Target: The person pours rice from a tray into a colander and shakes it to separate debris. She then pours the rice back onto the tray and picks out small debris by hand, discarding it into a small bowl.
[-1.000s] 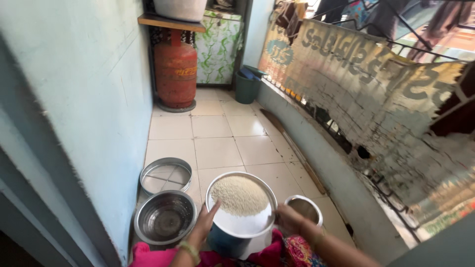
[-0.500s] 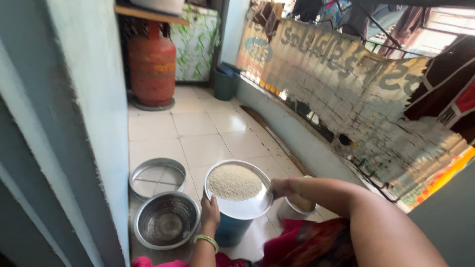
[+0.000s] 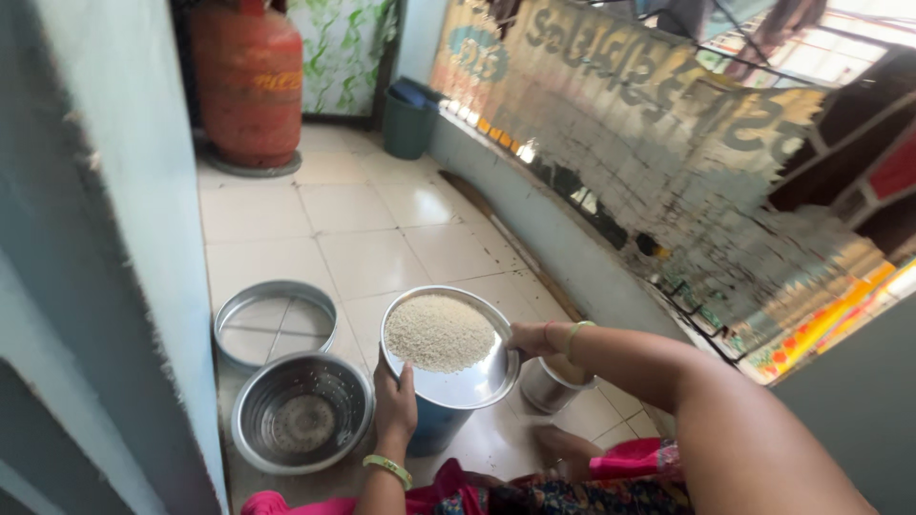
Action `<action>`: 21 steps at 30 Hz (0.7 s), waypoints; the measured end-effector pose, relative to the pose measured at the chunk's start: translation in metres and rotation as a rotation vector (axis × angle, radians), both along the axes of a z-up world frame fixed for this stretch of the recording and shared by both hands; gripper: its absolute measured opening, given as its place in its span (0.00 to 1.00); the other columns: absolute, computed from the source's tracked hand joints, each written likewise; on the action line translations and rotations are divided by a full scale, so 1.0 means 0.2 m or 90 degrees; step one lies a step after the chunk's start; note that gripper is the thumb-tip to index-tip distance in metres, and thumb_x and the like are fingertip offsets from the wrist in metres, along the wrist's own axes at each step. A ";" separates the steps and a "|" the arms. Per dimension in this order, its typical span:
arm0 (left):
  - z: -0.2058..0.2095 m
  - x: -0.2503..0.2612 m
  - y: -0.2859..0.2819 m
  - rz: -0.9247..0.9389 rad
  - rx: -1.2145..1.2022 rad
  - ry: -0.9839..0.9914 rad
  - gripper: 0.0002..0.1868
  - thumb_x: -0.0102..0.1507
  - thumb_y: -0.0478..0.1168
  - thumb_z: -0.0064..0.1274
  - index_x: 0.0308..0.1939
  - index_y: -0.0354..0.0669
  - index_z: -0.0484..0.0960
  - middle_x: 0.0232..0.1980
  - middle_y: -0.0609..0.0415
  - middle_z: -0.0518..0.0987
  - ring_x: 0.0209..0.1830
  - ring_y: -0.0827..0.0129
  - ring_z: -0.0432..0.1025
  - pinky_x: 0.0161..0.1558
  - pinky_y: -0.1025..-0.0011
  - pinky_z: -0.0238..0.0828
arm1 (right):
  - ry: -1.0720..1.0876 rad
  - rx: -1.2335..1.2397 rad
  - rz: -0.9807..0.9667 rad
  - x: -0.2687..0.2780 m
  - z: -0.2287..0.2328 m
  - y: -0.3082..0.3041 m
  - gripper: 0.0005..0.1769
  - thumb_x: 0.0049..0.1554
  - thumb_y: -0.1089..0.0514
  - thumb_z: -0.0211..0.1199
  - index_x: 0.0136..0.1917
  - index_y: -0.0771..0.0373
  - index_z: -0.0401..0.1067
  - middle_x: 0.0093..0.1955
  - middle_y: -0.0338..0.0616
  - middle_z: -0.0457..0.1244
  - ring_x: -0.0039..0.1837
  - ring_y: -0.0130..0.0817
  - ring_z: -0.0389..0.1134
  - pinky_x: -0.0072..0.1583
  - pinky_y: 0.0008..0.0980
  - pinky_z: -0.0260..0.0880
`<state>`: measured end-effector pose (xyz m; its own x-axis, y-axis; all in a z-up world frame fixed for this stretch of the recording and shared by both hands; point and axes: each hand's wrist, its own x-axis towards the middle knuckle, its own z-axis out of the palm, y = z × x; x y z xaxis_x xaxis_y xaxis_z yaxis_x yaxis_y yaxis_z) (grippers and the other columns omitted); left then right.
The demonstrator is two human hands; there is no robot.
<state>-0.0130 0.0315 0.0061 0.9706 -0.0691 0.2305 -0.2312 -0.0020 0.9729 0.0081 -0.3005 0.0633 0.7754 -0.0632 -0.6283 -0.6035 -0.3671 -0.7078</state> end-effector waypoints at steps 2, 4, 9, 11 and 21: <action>-0.02 -0.04 0.03 -0.026 -0.027 0.009 0.33 0.67 0.47 0.43 0.74 0.39 0.60 0.70 0.38 0.67 0.70 0.47 0.63 0.69 0.55 0.59 | 0.027 -0.009 0.014 0.03 -0.01 -0.02 0.10 0.61 0.67 0.54 0.51 0.75 0.73 0.46 0.51 0.71 0.47 0.38 0.75 0.55 0.36 0.80; 0.00 -0.03 0.05 -0.055 -0.059 0.000 0.34 0.66 0.47 0.46 0.74 0.38 0.60 0.70 0.38 0.67 0.70 0.50 0.64 0.68 0.56 0.60 | -0.012 -0.193 0.154 0.05 -0.05 -0.04 0.13 0.64 0.62 0.55 0.53 0.76 0.74 0.47 0.51 0.69 0.46 0.33 0.72 0.54 0.41 0.75; -0.02 0.01 0.04 -0.141 -0.197 0.056 0.34 0.62 0.45 0.53 0.70 0.35 0.65 0.65 0.39 0.73 0.66 0.53 0.68 0.66 0.57 0.64 | 0.020 -0.273 0.127 0.05 -0.07 -0.11 0.18 0.66 0.58 0.53 0.65 0.70 0.61 0.57 0.50 0.66 0.57 0.35 0.71 0.61 0.34 0.74; -0.06 0.03 0.04 -0.158 -0.201 0.099 0.36 0.61 0.45 0.52 0.71 0.35 0.61 0.66 0.40 0.71 0.67 0.54 0.66 0.67 0.58 0.61 | 0.012 -0.132 0.103 0.03 -0.05 -0.09 0.22 0.66 0.56 0.51 0.67 0.73 0.58 0.59 0.52 0.65 0.58 0.37 0.72 0.62 0.34 0.78; -0.36 0.12 0.05 -0.192 -0.195 0.110 0.38 0.66 0.49 0.40 0.76 0.34 0.54 0.72 0.38 0.65 0.72 0.53 0.62 0.69 0.58 0.56 | -0.069 -0.229 0.214 -0.10 0.03 -0.02 0.30 0.67 0.46 0.46 0.74 0.65 0.47 0.58 0.51 0.65 0.61 0.36 0.68 0.64 0.35 0.69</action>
<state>0.0115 0.0409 -0.0661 0.9438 -0.3076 0.1207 -0.0116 0.3343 0.9424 -0.0125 -0.3042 0.0693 0.8499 0.0043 -0.5269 -0.3391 -0.7609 -0.5532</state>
